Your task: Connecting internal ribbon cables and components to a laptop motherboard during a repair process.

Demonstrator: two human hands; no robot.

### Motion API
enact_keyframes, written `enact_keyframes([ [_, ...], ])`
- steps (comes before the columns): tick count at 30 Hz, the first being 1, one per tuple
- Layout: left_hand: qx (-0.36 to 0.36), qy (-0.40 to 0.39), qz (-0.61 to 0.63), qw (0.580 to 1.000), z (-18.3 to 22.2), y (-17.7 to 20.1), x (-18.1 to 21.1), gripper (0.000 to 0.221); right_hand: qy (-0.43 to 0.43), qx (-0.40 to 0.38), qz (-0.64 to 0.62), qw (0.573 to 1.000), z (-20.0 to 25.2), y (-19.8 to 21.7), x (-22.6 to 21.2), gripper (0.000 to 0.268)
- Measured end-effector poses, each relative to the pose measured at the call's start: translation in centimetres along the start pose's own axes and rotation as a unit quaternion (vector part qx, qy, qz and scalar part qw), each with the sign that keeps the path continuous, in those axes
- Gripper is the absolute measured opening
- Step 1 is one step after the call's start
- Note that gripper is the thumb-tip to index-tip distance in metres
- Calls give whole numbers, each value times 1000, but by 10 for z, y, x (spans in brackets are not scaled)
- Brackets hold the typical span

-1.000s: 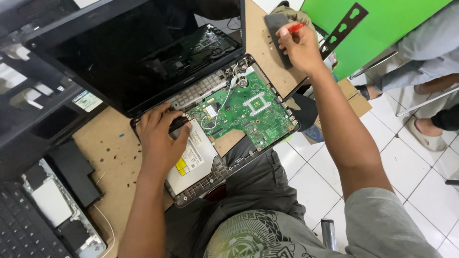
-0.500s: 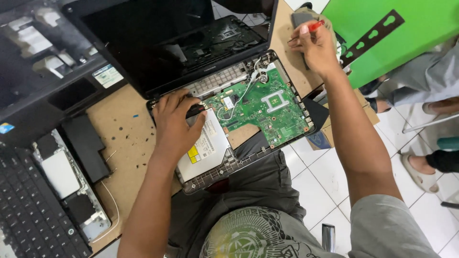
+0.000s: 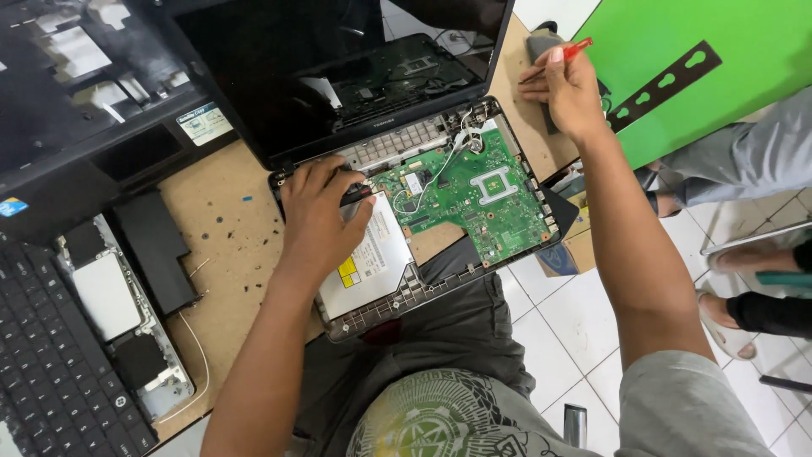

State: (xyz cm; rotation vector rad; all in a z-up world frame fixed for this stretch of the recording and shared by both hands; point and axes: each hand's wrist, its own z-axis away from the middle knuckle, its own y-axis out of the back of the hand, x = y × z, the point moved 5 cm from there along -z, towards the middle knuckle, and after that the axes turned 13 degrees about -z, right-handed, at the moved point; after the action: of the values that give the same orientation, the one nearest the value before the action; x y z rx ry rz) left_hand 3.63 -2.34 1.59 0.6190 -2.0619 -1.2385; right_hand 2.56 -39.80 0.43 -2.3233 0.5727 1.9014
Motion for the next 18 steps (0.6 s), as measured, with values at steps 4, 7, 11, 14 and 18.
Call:
enact_keyframes([
  [4, 4, -3, -1, 1000, 0, 0, 0, 27, 14, -5, 10, 1000, -3, 0, -2, 39],
  [7, -3, 1, -2, 1000, 1, -1, -1, 30, -23, -1, 18, 1000, -4, -7, -10, 17],
  [11, 2, -8, 1, 1000, 0, 2, 1, 28, -34, 17, 5, 999, 2, -11, -19, 21],
  [14, -7, 1, -3, 1000, 0, 1, 0, 29, -18, 22, -8, 1000, -1, -6, -12, 23],
  [18, -5, -1, -3, 1000, 0, 0, 0, 28, -22, 13, 9, 1000, -2, -4, -14, 21],
])
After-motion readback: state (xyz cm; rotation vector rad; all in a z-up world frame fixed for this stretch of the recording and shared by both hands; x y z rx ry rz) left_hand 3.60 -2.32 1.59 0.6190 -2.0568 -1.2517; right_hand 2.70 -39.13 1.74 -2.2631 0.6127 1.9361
